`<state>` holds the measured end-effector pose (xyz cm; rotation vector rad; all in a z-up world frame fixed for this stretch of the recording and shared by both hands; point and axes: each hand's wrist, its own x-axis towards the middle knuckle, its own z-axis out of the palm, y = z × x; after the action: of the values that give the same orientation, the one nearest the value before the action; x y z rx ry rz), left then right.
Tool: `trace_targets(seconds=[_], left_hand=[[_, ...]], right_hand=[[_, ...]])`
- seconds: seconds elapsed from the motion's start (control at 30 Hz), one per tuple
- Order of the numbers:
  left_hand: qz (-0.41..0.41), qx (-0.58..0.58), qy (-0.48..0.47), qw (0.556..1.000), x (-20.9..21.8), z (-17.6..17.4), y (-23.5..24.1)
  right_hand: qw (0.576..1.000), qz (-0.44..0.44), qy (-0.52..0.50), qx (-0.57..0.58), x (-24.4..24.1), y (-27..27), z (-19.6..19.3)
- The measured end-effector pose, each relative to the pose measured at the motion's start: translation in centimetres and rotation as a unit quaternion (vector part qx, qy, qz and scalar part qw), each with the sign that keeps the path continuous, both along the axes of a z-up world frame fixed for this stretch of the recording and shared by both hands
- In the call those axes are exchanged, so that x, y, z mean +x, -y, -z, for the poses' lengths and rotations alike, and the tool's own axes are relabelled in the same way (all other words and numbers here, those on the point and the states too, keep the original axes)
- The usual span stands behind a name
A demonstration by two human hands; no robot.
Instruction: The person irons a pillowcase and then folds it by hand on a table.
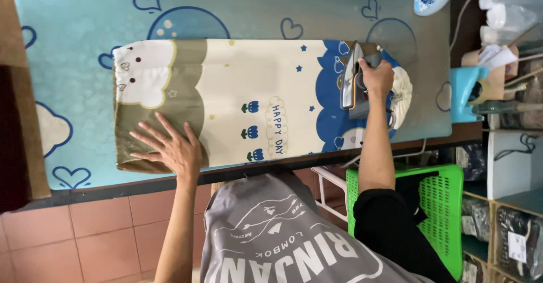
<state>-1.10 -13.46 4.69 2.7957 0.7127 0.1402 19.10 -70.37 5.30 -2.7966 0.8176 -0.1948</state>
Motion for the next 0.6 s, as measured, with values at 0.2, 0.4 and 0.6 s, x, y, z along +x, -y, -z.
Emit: trace_targets(seconds=[0.2,0.4,0.6], left_hand=[[0.241,-0.058,0.072,0.966,3.6,4.3,14.7],[0.356,-0.021,-0.013,0.934,3.9,2.9,24.6],[0.348,-0.008,-0.035,0.937,3.9,1.9,24.9]], right_hand=[[0.989,-0.017,-0.093,0.110,-10.9,-13.3,-5.3],[0.988,0.102,-0.087,0.078,-15.1,-4.5,-4.8],[0.980,0.142,-0.060,0.122,-15.6,6.1,-3.8]])
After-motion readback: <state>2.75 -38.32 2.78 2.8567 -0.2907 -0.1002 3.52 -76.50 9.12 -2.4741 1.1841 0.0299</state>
